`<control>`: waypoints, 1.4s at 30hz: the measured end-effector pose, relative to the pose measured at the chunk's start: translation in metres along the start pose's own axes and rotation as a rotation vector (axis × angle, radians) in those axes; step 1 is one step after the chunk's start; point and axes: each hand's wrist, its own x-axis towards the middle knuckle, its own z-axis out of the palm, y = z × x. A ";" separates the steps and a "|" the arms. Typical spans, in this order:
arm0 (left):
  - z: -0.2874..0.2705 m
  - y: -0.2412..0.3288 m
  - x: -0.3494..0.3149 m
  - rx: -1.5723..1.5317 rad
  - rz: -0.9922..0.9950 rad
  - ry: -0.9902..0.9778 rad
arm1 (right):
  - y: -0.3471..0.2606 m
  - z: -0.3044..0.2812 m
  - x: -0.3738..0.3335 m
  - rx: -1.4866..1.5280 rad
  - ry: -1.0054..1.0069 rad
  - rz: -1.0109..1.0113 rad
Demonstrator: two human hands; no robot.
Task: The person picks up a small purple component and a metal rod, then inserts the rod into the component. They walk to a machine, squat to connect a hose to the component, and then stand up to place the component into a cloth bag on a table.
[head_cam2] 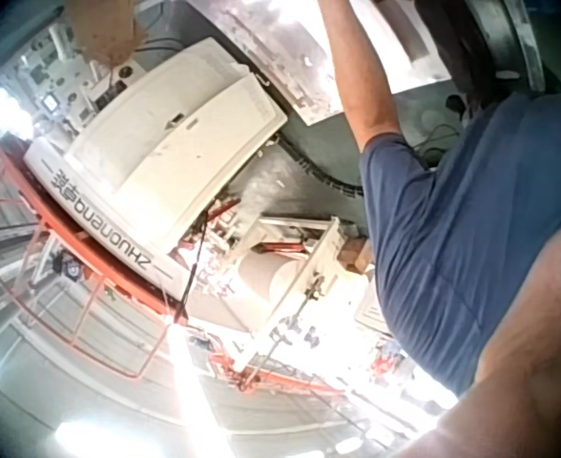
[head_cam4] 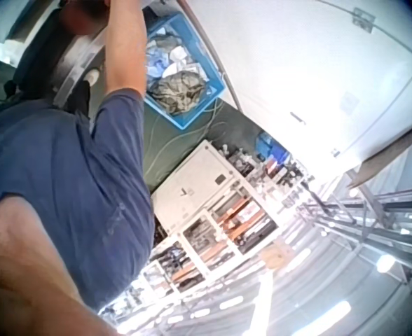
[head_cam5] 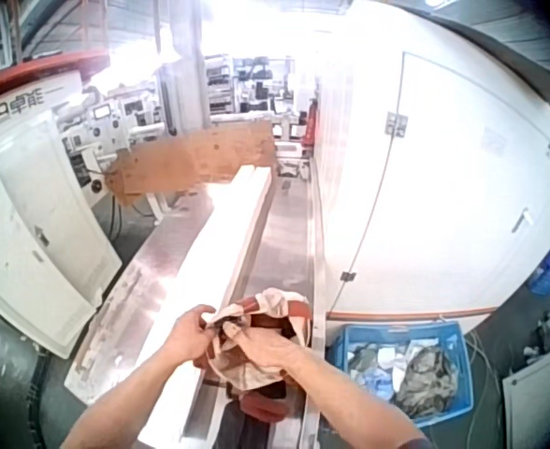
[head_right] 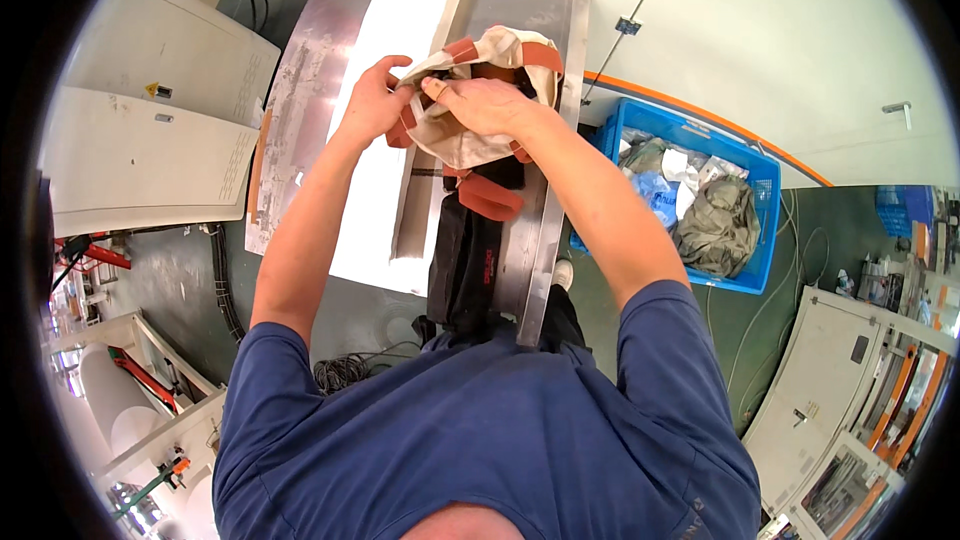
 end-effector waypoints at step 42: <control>0.020 0.181 -0.235 -0.417 0.461 -0.011 | -0.049 0.048 -0.161 1.465 -0.451 -1.133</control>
